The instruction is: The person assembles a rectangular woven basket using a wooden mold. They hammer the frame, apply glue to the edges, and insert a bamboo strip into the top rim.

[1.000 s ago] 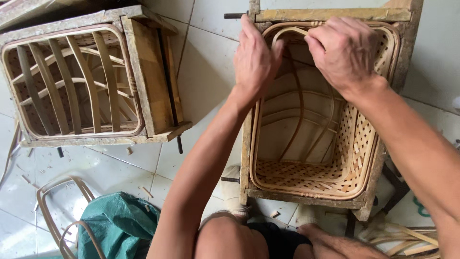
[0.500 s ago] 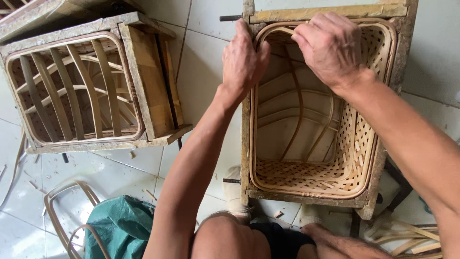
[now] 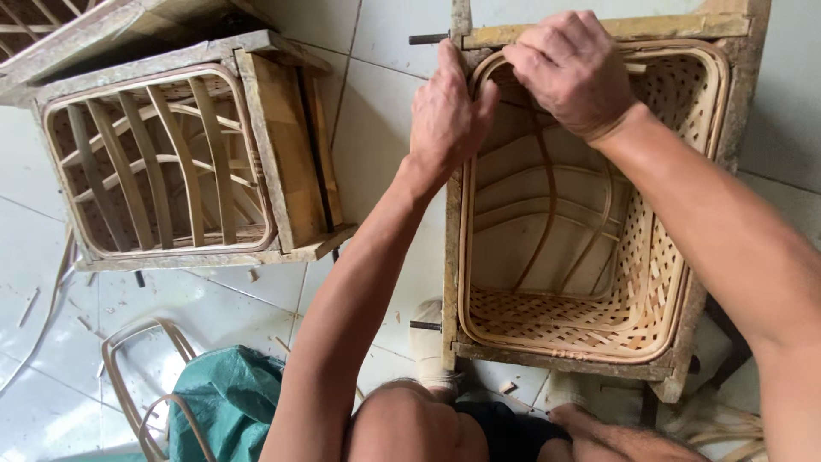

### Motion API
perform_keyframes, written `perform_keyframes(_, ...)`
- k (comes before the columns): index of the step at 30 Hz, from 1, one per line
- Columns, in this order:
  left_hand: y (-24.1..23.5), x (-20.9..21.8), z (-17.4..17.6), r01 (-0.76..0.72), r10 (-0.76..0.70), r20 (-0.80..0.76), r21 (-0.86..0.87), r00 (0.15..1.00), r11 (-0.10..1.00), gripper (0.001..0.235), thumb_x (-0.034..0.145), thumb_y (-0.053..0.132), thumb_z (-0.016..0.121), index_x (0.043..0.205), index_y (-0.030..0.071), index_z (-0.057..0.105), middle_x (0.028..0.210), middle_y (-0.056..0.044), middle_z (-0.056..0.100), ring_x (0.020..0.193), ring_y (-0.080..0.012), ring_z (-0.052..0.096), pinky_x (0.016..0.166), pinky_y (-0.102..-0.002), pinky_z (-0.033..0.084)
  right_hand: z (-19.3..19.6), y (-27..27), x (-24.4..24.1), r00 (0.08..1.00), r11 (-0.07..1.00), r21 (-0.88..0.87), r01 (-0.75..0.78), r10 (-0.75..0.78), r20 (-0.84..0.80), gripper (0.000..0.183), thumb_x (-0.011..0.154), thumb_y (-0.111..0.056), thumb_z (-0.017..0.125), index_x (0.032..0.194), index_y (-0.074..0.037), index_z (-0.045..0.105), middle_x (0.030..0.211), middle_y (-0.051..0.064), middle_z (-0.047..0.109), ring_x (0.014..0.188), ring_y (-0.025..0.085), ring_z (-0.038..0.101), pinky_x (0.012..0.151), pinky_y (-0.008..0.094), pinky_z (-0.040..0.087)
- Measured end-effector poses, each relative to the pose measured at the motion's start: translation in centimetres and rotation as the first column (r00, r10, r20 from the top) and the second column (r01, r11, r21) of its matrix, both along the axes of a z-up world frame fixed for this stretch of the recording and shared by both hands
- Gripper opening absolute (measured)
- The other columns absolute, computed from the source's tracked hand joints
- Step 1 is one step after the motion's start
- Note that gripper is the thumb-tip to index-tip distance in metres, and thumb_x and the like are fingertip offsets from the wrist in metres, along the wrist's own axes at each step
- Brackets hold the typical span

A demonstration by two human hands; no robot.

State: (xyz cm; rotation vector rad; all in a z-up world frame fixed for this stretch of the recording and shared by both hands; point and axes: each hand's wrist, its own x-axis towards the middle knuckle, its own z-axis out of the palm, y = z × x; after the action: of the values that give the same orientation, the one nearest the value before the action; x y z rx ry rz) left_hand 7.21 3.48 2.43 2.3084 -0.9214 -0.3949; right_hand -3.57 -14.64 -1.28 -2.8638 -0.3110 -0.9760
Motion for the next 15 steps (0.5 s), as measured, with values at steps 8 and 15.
perform_keyframes(8, 0.1, 0.0, 0.0, 0.019, -0.019, -0.027, 0.011, 0.999, 1.0, 0.053, 0.09, 0.025, 0.069, 0.123, -0.004, 0.04, 0.087, -0.028, 0.072, 0.079, -0.0462, 0.071, 0.076, -0.054, 0.057, 0.5, 0.3, -1.0, 0.999, 0.987, 0.158, -0.021, 0.016, 0.029, 0.007, 0.11, -0.007, 0.079, 0.105, -0.008, 0.074, 0.101, 0.002, 0.062, 0.101, 0.017, 0.059, 0.091, 0.032, 0.055)
perform_keyframes(15, 0.6, -0.3, 0.1, -0.041, 0.039, -0.045, -0.038, 0.998, 0.998, 0.067, 0.087, 0.028, 0.07, 0.135, -0.006, 0.039, 0.082, -0.024, 0.073, 0.073, -0.045, 0.071, 0.07, -0.053, 0.058, 3.3, 1.3, 0.0, 0.997, 0.964, 0.256, 0.064, -0.052, -0.053, 0.01, 0.097, -0.008, 0.083, 0.098, -0.008, 0.072, 0.096, 0.003, 0.062, 0.098, 0.02, 0.06, 0.088, 0.035, 0.054)
